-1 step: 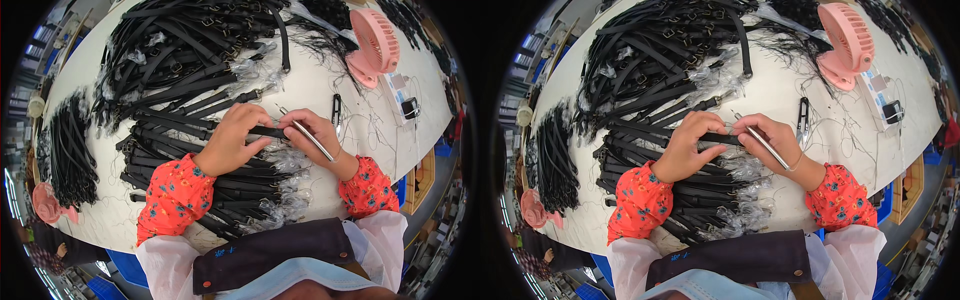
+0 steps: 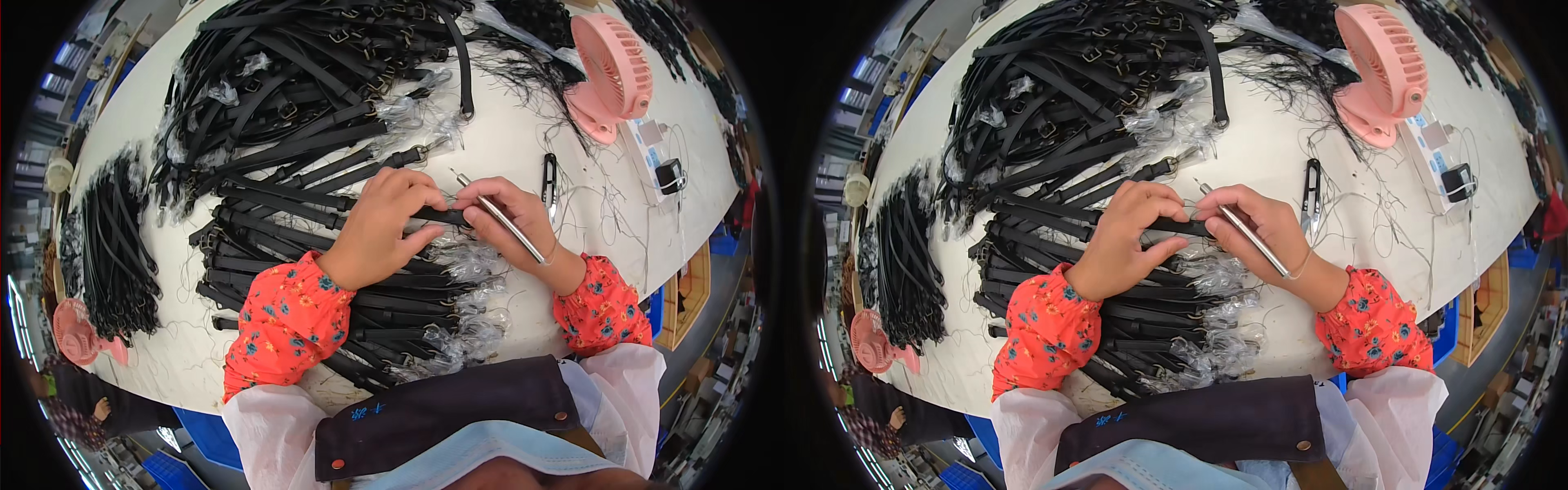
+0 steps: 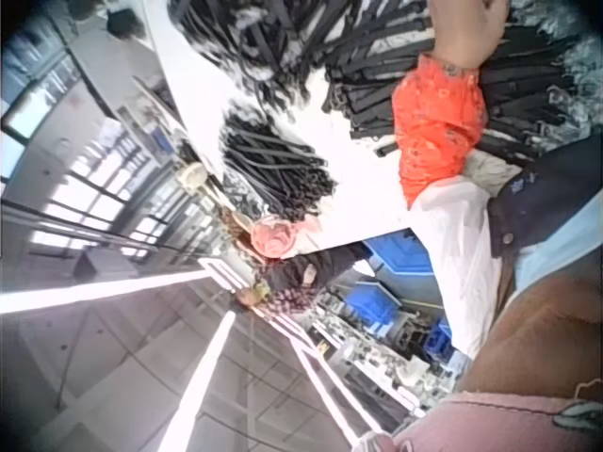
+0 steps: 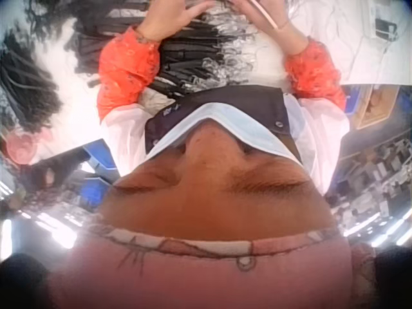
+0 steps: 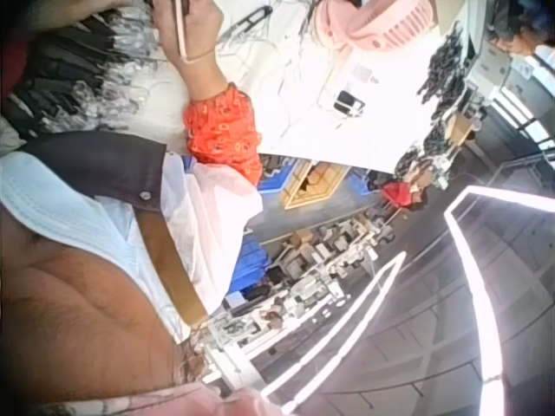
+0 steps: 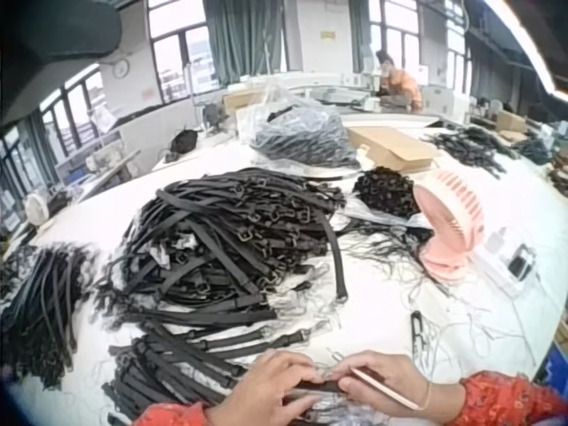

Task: The person is assembling black belts at a workbench. They use a metal tool to thread a metal buckle onto the end of a belt strap, then use pliers to crimp the buckle securely in place. The person handles multiple belts sequentially, repeating the threading and crimping process for each unit.

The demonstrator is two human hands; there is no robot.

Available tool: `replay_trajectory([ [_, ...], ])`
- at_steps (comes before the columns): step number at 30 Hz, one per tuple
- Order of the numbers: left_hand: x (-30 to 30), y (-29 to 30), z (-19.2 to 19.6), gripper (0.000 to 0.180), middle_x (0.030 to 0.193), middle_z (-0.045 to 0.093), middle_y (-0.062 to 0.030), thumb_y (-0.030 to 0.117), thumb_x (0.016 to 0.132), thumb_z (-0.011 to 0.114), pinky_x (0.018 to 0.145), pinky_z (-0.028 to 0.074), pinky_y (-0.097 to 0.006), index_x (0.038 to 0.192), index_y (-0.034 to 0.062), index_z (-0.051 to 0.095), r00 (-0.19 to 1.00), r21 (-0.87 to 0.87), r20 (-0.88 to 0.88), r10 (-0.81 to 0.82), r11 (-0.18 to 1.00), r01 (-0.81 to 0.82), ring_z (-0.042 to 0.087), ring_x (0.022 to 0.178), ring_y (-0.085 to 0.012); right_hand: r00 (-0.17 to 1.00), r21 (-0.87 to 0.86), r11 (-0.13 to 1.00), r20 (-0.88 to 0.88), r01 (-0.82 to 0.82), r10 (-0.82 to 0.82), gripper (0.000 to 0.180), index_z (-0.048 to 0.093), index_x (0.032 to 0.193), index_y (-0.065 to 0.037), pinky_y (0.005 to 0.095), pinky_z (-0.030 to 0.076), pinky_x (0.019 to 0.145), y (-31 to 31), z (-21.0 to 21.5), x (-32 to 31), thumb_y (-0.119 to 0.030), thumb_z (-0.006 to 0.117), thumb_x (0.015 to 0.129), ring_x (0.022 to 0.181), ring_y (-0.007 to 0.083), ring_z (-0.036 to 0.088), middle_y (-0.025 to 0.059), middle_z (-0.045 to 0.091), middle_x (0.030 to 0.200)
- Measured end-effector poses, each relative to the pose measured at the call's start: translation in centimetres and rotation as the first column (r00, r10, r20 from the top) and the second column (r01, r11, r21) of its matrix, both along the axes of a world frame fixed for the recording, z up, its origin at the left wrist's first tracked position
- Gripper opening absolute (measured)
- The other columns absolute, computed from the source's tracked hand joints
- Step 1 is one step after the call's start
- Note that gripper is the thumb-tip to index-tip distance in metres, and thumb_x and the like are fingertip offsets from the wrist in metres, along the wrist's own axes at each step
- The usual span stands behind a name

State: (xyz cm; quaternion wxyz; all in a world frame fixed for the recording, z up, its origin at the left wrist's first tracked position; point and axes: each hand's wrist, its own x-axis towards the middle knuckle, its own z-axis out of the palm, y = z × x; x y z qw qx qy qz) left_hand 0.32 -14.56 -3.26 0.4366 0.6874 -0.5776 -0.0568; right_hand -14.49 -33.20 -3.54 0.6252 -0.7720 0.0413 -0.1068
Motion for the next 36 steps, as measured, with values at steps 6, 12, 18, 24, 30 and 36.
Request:
replay_trajectory([
  [6, -0.7, 0.1, -0.4, 0.026, 0.103, 0.063, -0.0008, 0.008, 0.075, 0.079, 0.079, 0.042, -0.038, 0.097, 0.0128, 0.066, 0.935, -0.026, 0.353, 0.022, 1.0, -0.013, 0.056, 0.094, -0.0241, 0.999, -0.163, 0.986, 0.021, 0.039, -0.036, 0.021, 0.065, 0.117, -0.004, 0.0239, 0.055, 0.073, 0.3, 0.1, -0.1, -0.001, 0.066, 0.096, 0.083, 0.0101, 0.07, 0.0075, 0.074, 0.099],
  [12, -1.1, 0.0, 0.4, 0.021, 0.097, 0.06, -0.0057, 0.002, 0.077, 0.072, 0.078, 0.044, -0.038, 0.092, 0.0061, 0.058, 0.93, 0.085, 0.366, -0.043, 0.996, 0.013, 0.056, 0.09, -0.0277, 0.993, -0.242, 0.968, 0.11, 0.058, -0.033, 0.021, 0.066, 0.115, -0.004, 0.0246, 0.055, 0.073, 0.4, -0.2, 0.0, 0.0, 0.067, 0.094, 0.083, 0.0122, 0.071, 0.0085, 0.074, 0.099],
  [18, -0.7, -0.1, 0.1, 0.02, 0.095, 0.057, -0.0131, -0.002, 0.083, 0.066, 0.078, 0.046, -0.043, 0.094, 0.0024, 0.05, 0.979, 0.136, 0.17, -0.109, 0.987, 0.086, 0.055, 0.089, -0.0347, 1.0, -0.161, 0.986, 0.017, 0.028, -0.026, 0.021, 0.066, 0.115, -0.004, 0.0246, 0.055, 0.072, 0.4, -0.1, 0.0, 0.001, 0.067, 0.094, 0.082, 0.0117, 0.071, 0.0082, 0.074, 0.098],
  [24, -1.1, -0.2, -0.9, 0.017, 0.096, 0.058, -0.0129, -0.003, 0.086, 0.064, 0.079, 0.047, -0.043, 0.098, 0.0023, 0.055, 0.987, 0.079, 0.145, -0.068, 0.995, 0.057, 0.055, 0.089, -0.0353, 1.0, -0.134, 0.991, 0.005, 0.014, -0.014, 0.023, 0.065, 0.117, -0.004, 0.0251, 0.055, 0.073, 0.3, -0.7, 0.1, 0.0, 0.065, 0.094, 0.082, 0.0131, 0.071, 0.0086, 0.074, 0.098],
  [30, -0.7, -0.7, -0.4, 0.012, 0.096, 0.058, -0.0119, -0.002, 0.085, 0.064, 0.082, 0.047, -0.043, 0.094, 0.0023, 0.057, 0.99, 0.127, 0.135, -0.047, 0.991, 0.03, 0.056, 0.092, -0.0348, 1.0, -0.196, 0.981, 0.031, 0.002, 0.004, 0.025, 0.063, 0.12, -0.004, 0.0273, 0.056, 0.077, 0.2, -0.6, 0.1, -0.001, 0.063, 0.095, 0.087, 0.0151, 0.072, 0.0102, 0.074, 0.101],
  [36, -0.5, -0.7, -0.8, 0.013, 0.095, 0.058, -0.0132, -0.003, 0.084, 0.065, 0.083, 0.046, -0.043, 0.093, 0.0015, 0.056, 0.997, 0.16, 0.05, -0.054, 0.986, 0.045, 0.056, 0.093, -0.0353, 0.998, -0.007, 0.999, 0.03, 0.046, -0.046, 0.024, 0.061, 0.123, -0.001, 0.0262, 0.054, 0.081, -0.1, 0.2, -0.2, -0.014, 0.057, 0.104, 0.092, 0.0149, 0.069, 0.009, 0.073, 0.102],
])
